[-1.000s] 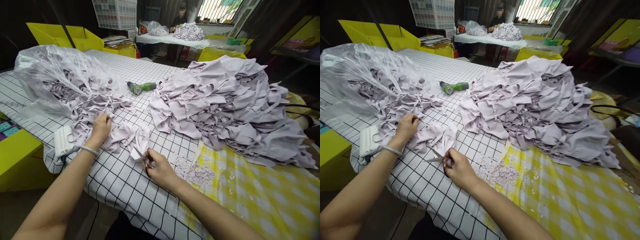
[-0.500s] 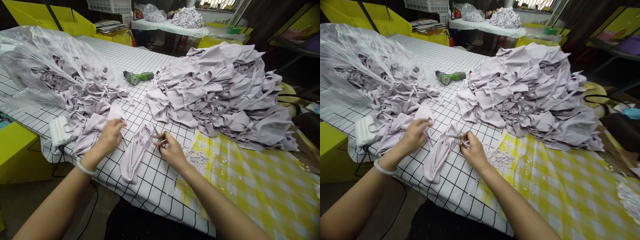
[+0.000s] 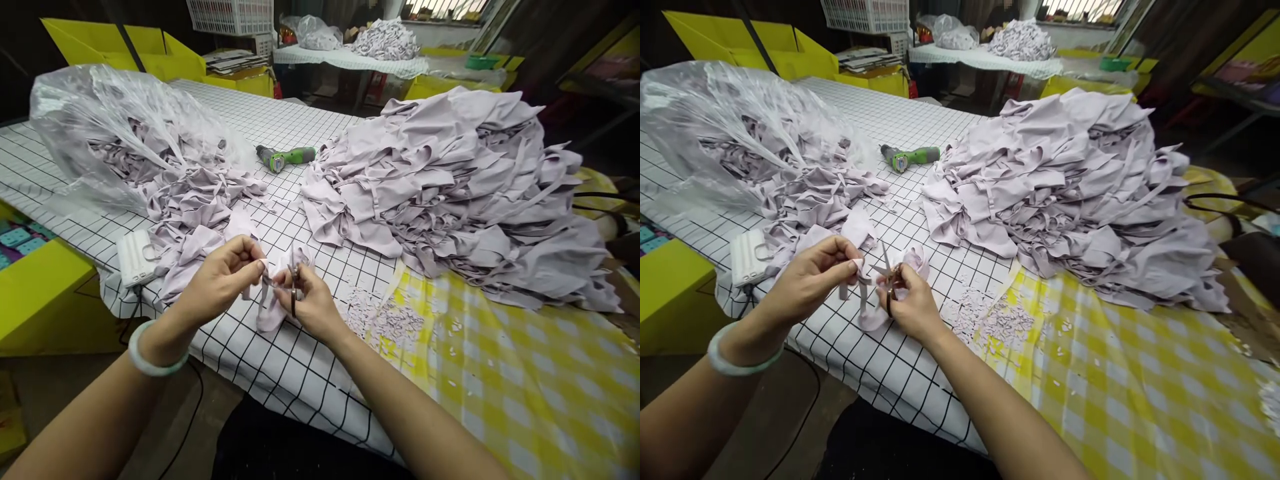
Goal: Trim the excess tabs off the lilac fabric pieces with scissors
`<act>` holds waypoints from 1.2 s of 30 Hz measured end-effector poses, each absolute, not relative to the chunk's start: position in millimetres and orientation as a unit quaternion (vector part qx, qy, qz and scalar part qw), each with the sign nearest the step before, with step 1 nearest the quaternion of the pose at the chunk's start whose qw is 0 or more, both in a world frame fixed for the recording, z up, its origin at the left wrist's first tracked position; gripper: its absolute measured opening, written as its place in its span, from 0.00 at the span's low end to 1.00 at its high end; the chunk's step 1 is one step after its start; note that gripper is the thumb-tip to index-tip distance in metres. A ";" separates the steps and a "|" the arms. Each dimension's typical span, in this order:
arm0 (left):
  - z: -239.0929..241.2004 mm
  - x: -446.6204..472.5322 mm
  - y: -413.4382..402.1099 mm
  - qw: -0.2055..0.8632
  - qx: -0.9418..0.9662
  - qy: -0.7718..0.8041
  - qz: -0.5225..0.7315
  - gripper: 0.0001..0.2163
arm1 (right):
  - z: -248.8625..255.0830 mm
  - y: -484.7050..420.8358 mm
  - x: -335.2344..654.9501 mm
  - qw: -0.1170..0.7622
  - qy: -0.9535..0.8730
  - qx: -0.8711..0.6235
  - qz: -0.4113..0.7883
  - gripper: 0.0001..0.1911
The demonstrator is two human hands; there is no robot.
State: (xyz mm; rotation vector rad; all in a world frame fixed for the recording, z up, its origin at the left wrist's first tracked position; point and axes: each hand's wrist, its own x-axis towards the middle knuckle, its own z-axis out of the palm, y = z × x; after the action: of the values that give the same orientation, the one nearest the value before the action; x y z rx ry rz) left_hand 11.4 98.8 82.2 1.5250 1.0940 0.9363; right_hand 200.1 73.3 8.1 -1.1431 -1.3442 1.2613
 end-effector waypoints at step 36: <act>90.9 5.6 53.3 0.630 0.604 0.404 0.274 0.13 | 53.4 102.8 231.3 0.432 -0.435 -0.434 0.660 0.16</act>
State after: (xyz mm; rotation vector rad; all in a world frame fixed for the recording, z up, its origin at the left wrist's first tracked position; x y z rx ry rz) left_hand 5.6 53.3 90.9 1.3823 0.9248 0.6270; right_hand 231.3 102.8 53.4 -1.0830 -1.0843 1.6455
